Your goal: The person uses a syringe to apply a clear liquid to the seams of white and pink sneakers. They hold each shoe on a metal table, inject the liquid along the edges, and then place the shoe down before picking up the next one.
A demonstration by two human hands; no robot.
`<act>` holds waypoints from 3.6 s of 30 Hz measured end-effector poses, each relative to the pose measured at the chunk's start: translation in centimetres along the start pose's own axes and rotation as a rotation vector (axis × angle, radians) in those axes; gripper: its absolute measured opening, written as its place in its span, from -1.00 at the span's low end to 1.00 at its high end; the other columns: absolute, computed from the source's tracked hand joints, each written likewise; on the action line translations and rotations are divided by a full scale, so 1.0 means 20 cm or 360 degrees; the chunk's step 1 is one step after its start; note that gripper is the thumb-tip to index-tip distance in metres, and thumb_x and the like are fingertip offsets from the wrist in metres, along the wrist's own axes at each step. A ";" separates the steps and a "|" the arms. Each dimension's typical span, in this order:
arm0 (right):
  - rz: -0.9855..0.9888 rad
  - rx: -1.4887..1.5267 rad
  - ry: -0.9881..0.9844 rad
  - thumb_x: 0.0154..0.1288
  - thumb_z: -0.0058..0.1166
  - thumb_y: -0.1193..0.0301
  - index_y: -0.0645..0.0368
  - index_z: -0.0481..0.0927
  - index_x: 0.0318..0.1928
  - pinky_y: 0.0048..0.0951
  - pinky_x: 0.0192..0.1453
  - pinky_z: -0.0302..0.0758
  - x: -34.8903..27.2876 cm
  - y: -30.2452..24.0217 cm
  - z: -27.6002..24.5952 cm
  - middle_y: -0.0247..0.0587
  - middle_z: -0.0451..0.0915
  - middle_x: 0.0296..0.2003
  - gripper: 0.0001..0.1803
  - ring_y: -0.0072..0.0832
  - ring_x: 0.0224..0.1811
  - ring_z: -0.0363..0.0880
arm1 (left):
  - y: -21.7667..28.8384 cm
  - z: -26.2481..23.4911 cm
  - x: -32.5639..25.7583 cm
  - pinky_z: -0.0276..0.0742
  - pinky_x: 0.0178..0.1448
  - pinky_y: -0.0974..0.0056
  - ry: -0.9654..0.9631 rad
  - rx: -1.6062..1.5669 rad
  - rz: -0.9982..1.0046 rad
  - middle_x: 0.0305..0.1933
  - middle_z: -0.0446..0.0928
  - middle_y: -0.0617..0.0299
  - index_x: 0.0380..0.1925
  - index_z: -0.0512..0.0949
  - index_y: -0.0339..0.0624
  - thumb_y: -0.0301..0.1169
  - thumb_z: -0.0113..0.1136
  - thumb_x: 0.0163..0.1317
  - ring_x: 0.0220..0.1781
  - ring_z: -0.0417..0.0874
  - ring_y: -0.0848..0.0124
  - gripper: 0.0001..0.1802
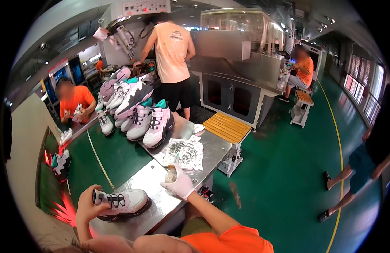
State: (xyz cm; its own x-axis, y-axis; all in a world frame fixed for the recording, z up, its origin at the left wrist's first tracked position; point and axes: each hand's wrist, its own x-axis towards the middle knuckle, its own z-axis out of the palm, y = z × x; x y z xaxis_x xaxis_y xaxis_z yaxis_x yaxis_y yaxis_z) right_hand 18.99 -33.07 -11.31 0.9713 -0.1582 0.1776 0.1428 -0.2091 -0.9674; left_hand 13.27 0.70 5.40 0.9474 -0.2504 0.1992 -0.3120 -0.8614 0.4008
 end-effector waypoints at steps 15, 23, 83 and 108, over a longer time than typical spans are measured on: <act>0.0089 0.0131 -0.0156 -0.09 0.48 0.22 0.20 0.36 0.17 -0.36 -0.11 0.57 0.03 -0.12 0.00 -0.15 0.57 -0.23 -0.18 -0.37 -0.28 0.56 | 0.01 0.21 -0.53 0.40 0.16 -0.04 0.0535 0.0540 0.0330 0.10 0.58 0.02 -0.04 0.50 -0.20 -0.21 0.47 -0.04 0.15 0.57 -0.01 -0.42; 0.0340 0.0147 -0.0169 -0.02 0.27 0.66 0.17 0.28 0.31 -0.65 -0.43 0.47 -0.02 -0.19 -0.28 -0.24 0.50 -0.01 -0.19 -0.65 -0.30 0.51 | 0.04 0.28 -0.56 0.40 0.13 0.11 0.0659 0.0441 0.0431 0.10 0.61 0.08 -0.11 0.52 -0.14 -0.41 0.25 0.03 0.14 0.61 0.12 -0.64; 0.0851 0.1404 -0.1709 -0.23 0.41 -0.02 0.36 0.36 0.15 -0.42 -0.49 0.52 0.22 -0.48 0.09 0.22 0.56 -0.23 -0.01 -0.14 -0.54 0.56 | -0.03 0.13 -0.42 0.53 0.05 0.26 0.0409 0.0332 0.0254 -0.01 0.67 0.25 -0.34 0.59 0.05 -0.40 0.25 0.00 0.02 0.66 0.28 -0.83; -0.0075 -0.0531 -0.1536 -0.15 0.50 0.22 0.39 0.37 0.21 -0.36 0.25 0.42 0.32 -0.62 0.69 0.12 0.57 0.06 -0.08 -0.21 0.16 0.55 | -0.03 0.11 -0.41 0.55 0.06 0.24 0.0418 0.0281 0.0228 0.00 0.66 0.25 -0.24 0.58 0.02 -0.40 0.24 0.03 0.02 0.66 0.28 -0.77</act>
State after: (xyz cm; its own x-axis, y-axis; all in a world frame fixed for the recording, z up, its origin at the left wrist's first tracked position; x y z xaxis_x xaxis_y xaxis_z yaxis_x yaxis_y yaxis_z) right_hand 26.03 -18.10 -0.68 0.7260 0.6712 -0.1497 0.2677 -0.4765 -0.8374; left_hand 5.85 2.18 1.54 0.8371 -0.2718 0.4747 -0.4016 -0.8946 0.1960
